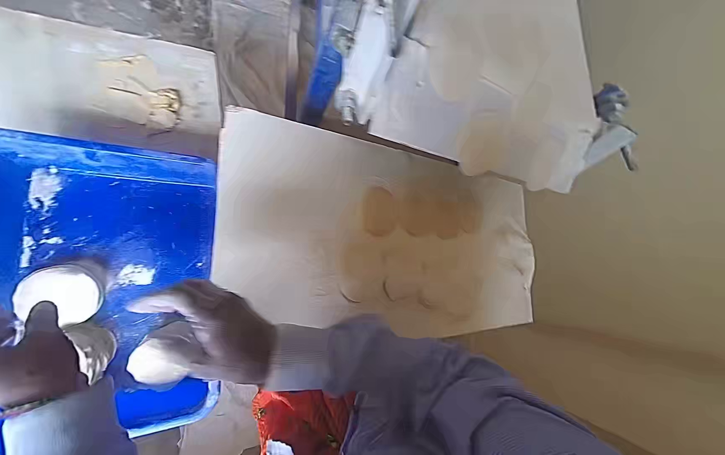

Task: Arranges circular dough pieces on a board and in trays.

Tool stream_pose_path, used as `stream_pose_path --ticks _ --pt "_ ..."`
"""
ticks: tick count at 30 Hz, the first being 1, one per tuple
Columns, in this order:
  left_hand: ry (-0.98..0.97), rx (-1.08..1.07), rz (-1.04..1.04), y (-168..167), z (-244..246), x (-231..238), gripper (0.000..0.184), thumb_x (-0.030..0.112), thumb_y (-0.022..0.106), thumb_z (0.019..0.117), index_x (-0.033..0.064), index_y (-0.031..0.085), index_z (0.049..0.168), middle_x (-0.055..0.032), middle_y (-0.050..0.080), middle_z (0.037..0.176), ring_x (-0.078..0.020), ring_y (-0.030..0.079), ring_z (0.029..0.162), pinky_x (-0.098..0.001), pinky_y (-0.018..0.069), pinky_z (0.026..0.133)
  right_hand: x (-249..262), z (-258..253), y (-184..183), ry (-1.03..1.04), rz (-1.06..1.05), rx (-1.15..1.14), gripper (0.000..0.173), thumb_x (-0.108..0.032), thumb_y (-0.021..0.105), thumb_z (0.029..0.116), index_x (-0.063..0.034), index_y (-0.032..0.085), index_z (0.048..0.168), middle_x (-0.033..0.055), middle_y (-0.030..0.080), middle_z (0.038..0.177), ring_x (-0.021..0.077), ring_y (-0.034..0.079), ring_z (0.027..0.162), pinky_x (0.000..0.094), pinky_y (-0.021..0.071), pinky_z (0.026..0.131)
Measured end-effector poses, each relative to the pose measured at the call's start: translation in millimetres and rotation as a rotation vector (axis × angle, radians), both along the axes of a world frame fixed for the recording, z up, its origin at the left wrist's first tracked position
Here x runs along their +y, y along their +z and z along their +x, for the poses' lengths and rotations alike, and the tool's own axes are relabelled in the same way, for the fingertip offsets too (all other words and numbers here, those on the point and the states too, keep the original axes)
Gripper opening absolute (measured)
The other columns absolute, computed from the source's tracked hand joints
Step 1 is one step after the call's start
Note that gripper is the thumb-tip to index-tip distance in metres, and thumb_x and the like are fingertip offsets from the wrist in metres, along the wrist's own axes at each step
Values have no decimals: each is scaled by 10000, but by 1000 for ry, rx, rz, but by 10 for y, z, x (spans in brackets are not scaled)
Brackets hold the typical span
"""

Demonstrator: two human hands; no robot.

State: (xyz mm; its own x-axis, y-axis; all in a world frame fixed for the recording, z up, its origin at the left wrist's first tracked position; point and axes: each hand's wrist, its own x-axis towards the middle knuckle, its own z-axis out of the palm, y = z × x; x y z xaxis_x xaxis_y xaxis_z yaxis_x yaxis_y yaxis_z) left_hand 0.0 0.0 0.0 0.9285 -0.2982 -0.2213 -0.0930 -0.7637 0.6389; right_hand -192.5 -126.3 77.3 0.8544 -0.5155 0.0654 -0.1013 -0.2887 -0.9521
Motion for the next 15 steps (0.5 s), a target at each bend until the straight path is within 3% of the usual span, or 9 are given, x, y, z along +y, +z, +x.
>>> stream_pose_path --ticks 2,4,7,9,11,13,15 --pt "-81 -86 -234 321 -700 -127 449 155 627 979 -179 559 1271 -335 608 1248 -266 620 1114 -318 490 989 -200 -1088 155 -164 -128 28 260 -17 665 921 94 684 1156 210 715 1145 263 694 1112 387 559 1016" --pt "-211 21 -385 541 -1491 -254 369 101 601 990 -191 573 1214 -299 636 1184 -194 652 1053 -301 541 938 -494 -2184 207 -368 -227 241 245 -68 647 956 73 677 1153 182 714 1134 215 706 1061 363 584 965" --pt "-417 363 -376 770 -2792 -549 295 75 556 1005 -149 611 1189 -251 673 1112 -225 686 949 -378 580 847 -1082 -3456 200 -486 -248 645 377 -138 640 970 53 638 1294 222 683 1236 320 683 1132 465 563 979" --pt "-533 645 -318 787 -3551 -802 276 91 559 1019 -115 619 1192 -223 694 1058 -257 711 890 -433 602 805 -1445 -3892 116 -398 -193 809 493 -166 706 970 55 569 1388 260 621 1345 404 612 1239 557 485 1050" --pt "-528 917 -249 745 -4150 -1120 278 117 554 1044 -91 597 1223 -222 687 1069 -274 713 876 -443 606 793 -1709 -4015 -25 -257 -208 883 589 -222 733 964 42 525 1447 251 571 1434 403 557 1331 562 436 1115" --pt "-475 990 -161 591 -4585 -1391 285 162 590 1044 -71 597 1209 -216 679 1058 -271 712 823 -432 609 760 -1807 -3988 -159 -104 -261 962 680 -276 758 945 18 480 1492 222 521 1499 376 492 1404 523 401 1159" --pt "-466 921 -48 423 -4828 -1617 313 213 614 1039 -57 599 1196 -216 678 1054 -284 722 821 -441 615 768 -1849 -3911 -222 -4 -345 1023 702 -313 776 924 2 494 1484 234 518 1474 384 477 1400 501 413 1148"
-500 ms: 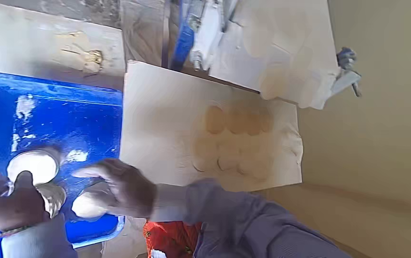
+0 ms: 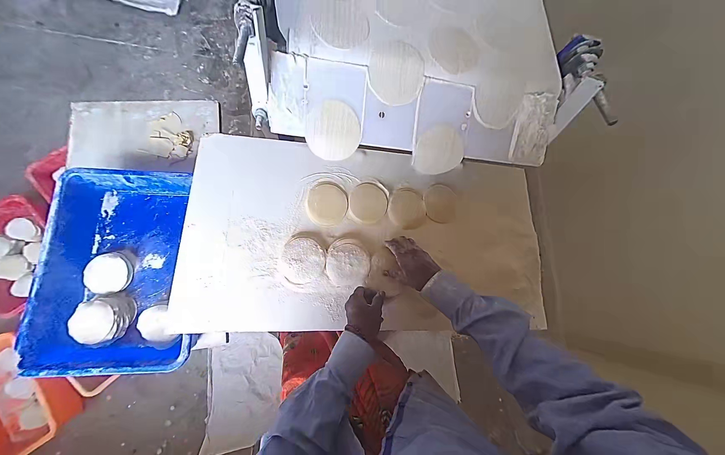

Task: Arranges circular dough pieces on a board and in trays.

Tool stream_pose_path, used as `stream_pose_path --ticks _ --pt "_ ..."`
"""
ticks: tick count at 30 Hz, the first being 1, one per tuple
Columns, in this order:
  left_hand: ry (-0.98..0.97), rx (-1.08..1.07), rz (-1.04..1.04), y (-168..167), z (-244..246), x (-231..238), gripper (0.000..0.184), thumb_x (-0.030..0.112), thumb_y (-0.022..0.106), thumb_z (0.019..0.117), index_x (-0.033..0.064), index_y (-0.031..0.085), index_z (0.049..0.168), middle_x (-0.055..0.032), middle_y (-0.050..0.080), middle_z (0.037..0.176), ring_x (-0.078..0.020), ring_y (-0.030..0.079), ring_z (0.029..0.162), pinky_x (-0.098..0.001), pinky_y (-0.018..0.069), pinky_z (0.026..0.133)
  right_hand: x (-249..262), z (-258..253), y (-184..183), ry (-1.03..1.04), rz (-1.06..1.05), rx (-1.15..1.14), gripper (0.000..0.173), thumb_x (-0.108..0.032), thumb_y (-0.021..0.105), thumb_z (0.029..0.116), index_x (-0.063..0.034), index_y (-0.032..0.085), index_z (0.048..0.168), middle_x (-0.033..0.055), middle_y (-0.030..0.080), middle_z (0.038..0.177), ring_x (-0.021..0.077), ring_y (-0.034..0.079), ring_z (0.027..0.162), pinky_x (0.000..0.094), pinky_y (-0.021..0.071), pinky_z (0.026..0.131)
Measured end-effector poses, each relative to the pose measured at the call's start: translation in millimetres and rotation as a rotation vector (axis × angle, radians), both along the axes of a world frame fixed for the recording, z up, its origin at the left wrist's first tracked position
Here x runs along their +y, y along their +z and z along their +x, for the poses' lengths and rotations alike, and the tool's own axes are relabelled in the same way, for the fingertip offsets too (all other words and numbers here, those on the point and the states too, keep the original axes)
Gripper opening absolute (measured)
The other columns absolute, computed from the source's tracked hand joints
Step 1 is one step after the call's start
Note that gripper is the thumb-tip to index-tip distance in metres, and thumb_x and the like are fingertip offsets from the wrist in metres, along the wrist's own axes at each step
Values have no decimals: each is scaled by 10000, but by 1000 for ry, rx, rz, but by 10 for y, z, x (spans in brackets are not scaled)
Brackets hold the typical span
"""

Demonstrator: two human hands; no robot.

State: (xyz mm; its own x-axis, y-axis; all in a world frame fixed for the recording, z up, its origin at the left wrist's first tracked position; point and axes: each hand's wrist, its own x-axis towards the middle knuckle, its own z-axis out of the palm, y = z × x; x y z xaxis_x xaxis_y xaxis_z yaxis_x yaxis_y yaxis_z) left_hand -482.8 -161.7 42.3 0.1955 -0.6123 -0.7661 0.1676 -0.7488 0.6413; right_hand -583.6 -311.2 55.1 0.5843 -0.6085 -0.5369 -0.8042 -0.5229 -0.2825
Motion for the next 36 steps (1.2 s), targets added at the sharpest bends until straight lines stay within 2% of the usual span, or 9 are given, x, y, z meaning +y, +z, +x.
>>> stream_pose_path --ticks 7,11,17,22,26,28,30,33,36 --pt "-5 -171 114 2 -219 -198 290 131 584 1037 -65 568 1250 -249 656 1137 -317 727 915 -462 613 822 -146 168 172 -30 215 166 617 -349 811 880 -42 596 1370 220 641 1322 384 601 1259 591 458 1053" --pt "25 -190 108 -39 -232 -157 279 130 598 1030 -60 575 1231 -251 663 1121 -321 734 882 -464 619 795 -292 203 68 33 330 227 676 -384 844 845 29 610 1326 265 615 1332 407 580 1271 598 439 1065" --pt "96 -197 43 -56 -68 196 361 147 646 996 -15 558 1307 -202 687 1093 -302 717 842 -467 601 763 -86 35 299 14 211 131 679 -347 845 838 0 589 1364 248 605 1363 394 555 1314 562 418 1109" --pt "293 -101 -148 63 284 570 325 122 583 1030 -69 565 1292 -237 680 1132 -320 706 966 -478 585 868 291 73 663 29 36 -109 558 -263 884 783 22 662 1208 284 694 1124 464 666 1079 633 492 951" --pt "579 -2 -486 89 632 668 302 151 552 1039 -109 598 1186 -184 690 993 -193 688 870 -365 577 839 552 433 918 160 -117 -389 535 -242 900 695 51 713 1102 288 723 946 493 709 875 690 513 771" --pt "688 167 -593 132 916 686 398 230 433 1088 -104 573 1253 -168 705 1034 -180 696 926 -367 569 897 700 790 1033 232 -146 -544 550 -355 831 663 30 733 1045 229 735 872 403 724 771 611 536 673" --pt "777 402 -624 218 1250 738 589 366 205 1111 -49 559 1331 -162 684 1149 -199 670 1026 -402 542 940 872 1254 1171 255 -62 -647 558 -424 785 685 2 744 1043 159 753 889 261 732 781 472 568 689" --pt "1035 715 -701 352 1804 934 784 565 62 1065 56 652 1155 -98 743 1002 -200 718 962 -408 588 872 1062 2071 1199 237 199 -712 535 -425 806 723 -33 732 1080 38 757 942 28 703 857 215 573 780" --pt "1227 703 -768 385 2423 1228 691 544 131 1068 50 588 1227 -99 722 1036 -204 706 975 -410 588 863 1148 2952 930 206 400 -628 487 -314 842 723 -45 721 1110 39 745 981 59 702 900 273 585 823"
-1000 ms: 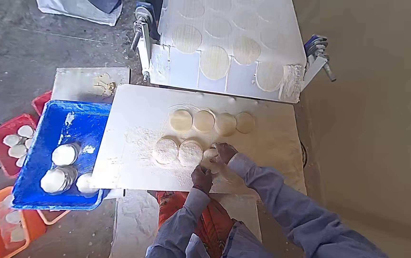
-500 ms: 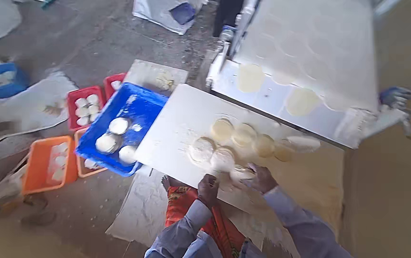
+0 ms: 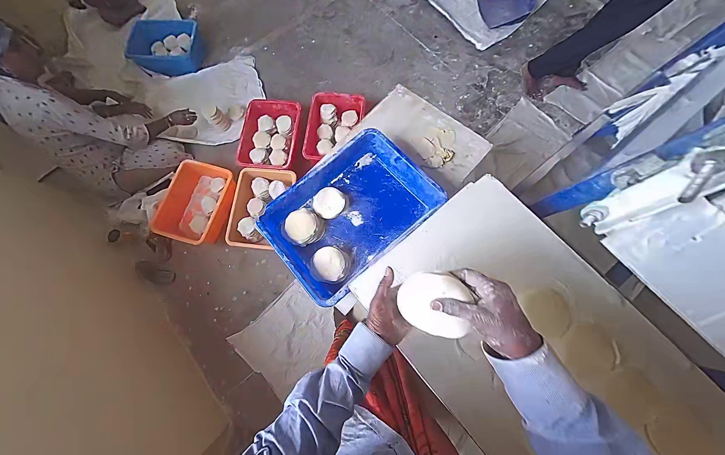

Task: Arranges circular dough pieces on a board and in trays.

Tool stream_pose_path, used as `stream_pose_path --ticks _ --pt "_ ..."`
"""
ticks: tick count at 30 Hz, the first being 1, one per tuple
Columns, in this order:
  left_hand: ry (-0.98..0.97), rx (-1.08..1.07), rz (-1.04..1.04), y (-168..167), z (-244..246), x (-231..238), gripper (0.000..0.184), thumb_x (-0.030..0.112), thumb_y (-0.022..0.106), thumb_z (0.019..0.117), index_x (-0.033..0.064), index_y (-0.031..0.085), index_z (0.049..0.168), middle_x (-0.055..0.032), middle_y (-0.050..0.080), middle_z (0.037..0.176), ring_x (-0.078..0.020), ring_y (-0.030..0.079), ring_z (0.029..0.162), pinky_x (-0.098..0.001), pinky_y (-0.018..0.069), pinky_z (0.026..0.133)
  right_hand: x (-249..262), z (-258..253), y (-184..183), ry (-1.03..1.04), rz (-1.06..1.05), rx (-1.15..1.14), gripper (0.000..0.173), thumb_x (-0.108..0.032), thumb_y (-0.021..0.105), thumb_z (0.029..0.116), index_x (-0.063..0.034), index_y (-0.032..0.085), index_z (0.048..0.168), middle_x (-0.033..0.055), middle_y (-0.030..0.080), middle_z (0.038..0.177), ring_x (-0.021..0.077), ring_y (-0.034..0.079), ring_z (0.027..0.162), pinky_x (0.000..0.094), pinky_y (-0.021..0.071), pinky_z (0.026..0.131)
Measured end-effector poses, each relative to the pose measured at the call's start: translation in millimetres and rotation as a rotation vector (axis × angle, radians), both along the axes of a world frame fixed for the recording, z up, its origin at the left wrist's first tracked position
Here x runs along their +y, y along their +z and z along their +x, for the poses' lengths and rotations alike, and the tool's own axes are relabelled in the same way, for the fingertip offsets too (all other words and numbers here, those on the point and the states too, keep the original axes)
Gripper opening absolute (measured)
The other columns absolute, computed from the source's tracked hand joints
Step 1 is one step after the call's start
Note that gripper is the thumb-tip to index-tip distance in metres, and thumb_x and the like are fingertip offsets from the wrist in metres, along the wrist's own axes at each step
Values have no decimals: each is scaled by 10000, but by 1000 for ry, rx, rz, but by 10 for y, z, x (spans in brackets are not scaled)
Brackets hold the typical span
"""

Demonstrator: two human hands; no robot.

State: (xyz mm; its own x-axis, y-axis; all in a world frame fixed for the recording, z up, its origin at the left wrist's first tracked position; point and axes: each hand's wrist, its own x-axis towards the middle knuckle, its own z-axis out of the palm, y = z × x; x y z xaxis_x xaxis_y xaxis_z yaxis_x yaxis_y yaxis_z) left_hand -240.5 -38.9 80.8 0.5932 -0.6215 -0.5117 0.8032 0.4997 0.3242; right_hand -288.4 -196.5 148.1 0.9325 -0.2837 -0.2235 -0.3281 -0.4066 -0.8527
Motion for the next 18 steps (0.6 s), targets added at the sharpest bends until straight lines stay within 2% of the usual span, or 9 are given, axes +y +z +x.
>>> stream_pose_path --ticks 1,3,6,9,11,13,15,16,18 --pt "17 -56 53 -52 220 110 621 473 157 1073 28 513 1320 -111 681 1108 -200 676 1013 -406 572 881 31 303 -119 17 44 53 461 -233 853 734 -28 715 1123 78 739 1000 114 704 917 334 586 842" --pt "10 -176 257 -220 664 304 463 311 253 1107 6 476 1373 -128 654 1163 -191 663 1026 -389 567 884 102 893 -425 52 132 171 437 -98 858 786 28 690 1170 173 721 1052 232 696 955 447 570 880" --pt "-83 -396 617 -556 1311 496 364 127 465 1082 -34 487 1408 -193 639 1195 -218 664 1005 -404 571 880 304 1643 -996 5 354 358 459 -5 762 880 29 611 1312 222 681 1162 278 681 983 455 573 869" --pt "-244 -397 786 -886 1805 557 442 80 499 1061 -31 416 1481 -277 553 1360 -337 592 1180 -501 502 989 541 2153 -1595 -192 543 493 482 -53 725 932 -15 568 1386 221 643 1258 294 653 1075 473 550 931" --pt "-305 -288 829 -1241 2031 538 443 32 522 1022 -4 458 1459 -272 556 1359 -361 580 1183 -532 498 969 617 2351 -1956 -222 449 552 468 -85 708 958 8 569 1395 242 613 1342 334 606 1214 507 485 1050" --pt "-391 -239 845 -1587 2165 519 400 57 541 996 9 529 1393 -257 594 1291 -352 594 1119 -535 505 918 671 2453 -2070 -116 205 667 409 -199 626 1035 15 594 1382 230 601 1402 339 560 1324 506 421 1133" --pt "-486 -234 868 -1788 2282 459 360 177 613 1008 -16 593 1311 -258 622 1249 -356 608 1125 -543 496 960 706 2543 -1796 216 -82 816 421 -209 444 1114 50 546 1429 247 525 1500 366 458 1442 505 321 1209" --pt "-551 -263 906 -1808 2326 419 385 228 656 1006 -28 604 1288 -263 629 1247 -359 614 1145 -541 486 993 726 2567 -1709 321 -166 872 410 -164 410 1121 79 535 1426 270 505 1510 389 438 1455 515 305 1211" --pt "-738 -393 1013 -1790 2397 363 447 236 684 996 -54 579 1319 -287 591 1330 -396 566 1265 -558 428 1090 753 2569 -1645 414 -253 923 372 -113 433 1105 96 559 1385 272 533 1478 384 475 1426 501 343 1191"
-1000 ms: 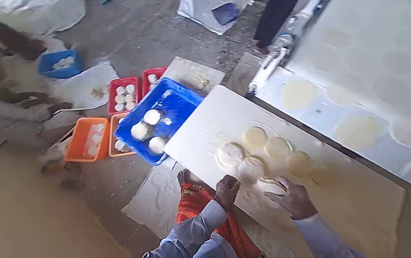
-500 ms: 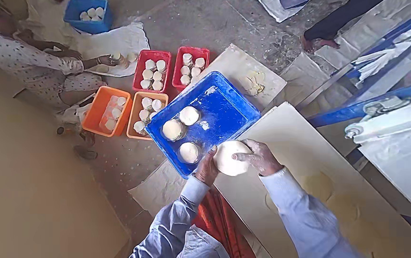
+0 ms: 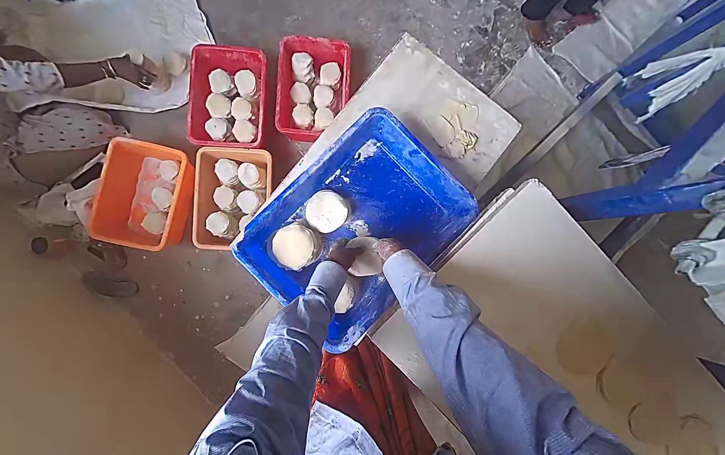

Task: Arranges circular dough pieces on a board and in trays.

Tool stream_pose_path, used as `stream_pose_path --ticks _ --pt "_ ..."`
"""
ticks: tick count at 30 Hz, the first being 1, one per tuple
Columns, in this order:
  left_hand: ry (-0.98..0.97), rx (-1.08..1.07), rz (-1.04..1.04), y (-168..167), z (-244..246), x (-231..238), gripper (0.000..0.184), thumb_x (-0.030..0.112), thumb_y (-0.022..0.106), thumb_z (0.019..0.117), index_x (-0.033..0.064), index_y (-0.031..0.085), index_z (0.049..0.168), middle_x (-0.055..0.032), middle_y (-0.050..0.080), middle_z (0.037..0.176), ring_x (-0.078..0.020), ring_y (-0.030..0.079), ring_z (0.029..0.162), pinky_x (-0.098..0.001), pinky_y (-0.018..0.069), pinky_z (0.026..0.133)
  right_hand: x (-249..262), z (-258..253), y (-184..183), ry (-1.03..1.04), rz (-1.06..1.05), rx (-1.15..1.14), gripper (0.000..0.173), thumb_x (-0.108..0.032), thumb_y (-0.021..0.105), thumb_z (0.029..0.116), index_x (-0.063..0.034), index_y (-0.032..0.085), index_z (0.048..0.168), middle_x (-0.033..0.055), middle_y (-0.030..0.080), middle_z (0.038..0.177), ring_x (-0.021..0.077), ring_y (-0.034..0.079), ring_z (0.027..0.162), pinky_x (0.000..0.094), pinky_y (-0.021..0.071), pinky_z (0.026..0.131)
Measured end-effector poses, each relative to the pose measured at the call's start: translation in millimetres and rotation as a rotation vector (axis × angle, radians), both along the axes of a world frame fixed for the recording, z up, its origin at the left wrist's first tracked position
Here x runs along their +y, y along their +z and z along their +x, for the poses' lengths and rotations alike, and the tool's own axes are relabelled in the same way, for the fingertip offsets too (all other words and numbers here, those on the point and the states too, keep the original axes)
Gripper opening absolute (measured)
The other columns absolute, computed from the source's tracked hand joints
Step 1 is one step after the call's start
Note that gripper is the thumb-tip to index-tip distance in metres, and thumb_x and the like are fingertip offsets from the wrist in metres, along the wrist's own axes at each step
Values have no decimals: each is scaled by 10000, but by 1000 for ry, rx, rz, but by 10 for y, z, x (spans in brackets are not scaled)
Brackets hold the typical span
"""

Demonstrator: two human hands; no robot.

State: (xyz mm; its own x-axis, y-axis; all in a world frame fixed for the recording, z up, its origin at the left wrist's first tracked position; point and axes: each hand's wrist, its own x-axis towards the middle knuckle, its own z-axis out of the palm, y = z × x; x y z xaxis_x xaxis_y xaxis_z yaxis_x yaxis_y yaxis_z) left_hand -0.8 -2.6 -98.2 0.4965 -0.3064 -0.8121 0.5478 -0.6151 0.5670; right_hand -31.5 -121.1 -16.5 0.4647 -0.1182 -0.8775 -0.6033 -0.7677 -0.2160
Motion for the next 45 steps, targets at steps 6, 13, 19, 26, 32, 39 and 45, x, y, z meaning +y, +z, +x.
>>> stream_pose_path --ticks 6,13,19,26,32,39,45 --pt "-244 -165 141 107 57 -69 415 96 630 999 -24 556 1390 -269 550 1423 -403 499 1368 -559 366 1153 -10 11 -161 -225 -21 48 390 -132 397 1120 100 550 1393 262 509 1507 362 449 1452 486 337 1193" --pt "-260 -554 268 389 -239 47 470 183 574 1045 -106 495 1407 -375 533 1381 -519 504 1323 -637 371 1122 149 -976 674 -561 158 -719 566 -77 707 938 53 506 1451 270 572 1422 371 571 1317 491 452 1124" --pt "-52 -842 -61 1248 -1511 9 367 92 595 988 -139 587 1273 -332 624 1254 -382 643 1150 -473 508 1009 -7 -3326 1184 -528 175 -1027 310 -8 633 910 63 684 1207 207 710 1195 289 690 1131 416 562 991" --pt "-237 -190 -257 1739 -3804 -811 357 64 540 1030 -121 523 1334 -278 636 1210 -305 693 986 -443 585 851 -1453 -4656 1218 -501 -259 -494 575 -135 683 979 12 479 1496 240 534 1480 399 515 1377 535 415 1142" --pt "-269 -98 -27 1425 -4401 -1504 350 125 586 1032 -49 519 1327 -253 633 1215 -332 724 939 -477 617 829 -1926 -4530 795 -302 -329 -524 432 -112 708 950 0 623 1358 233 593 1397 404 533 1344 537 429 1123" --pt "-169 -134 -18 1338 -4518 -1436 348 79 568 1026 -64 498 1335 -260 636 1199 -317 729 908 -454 620 806 -1889 -4550 734 -365 -371 -521 206 -131 682 961 -59 739 1146 201 675 1221 386 616 1203 545 479 1037" --pt "-156 -137 -26 1313 -4549 -1426 336 85 567 1027 -62 508 1323 -252 641 1202 -315 728 928 -451 616 828 -1932 -4546 795 -348 -410 -581 197 -127 712 941 -67 750 1125 214 656 1239 406 577 1238 540 477 1036"
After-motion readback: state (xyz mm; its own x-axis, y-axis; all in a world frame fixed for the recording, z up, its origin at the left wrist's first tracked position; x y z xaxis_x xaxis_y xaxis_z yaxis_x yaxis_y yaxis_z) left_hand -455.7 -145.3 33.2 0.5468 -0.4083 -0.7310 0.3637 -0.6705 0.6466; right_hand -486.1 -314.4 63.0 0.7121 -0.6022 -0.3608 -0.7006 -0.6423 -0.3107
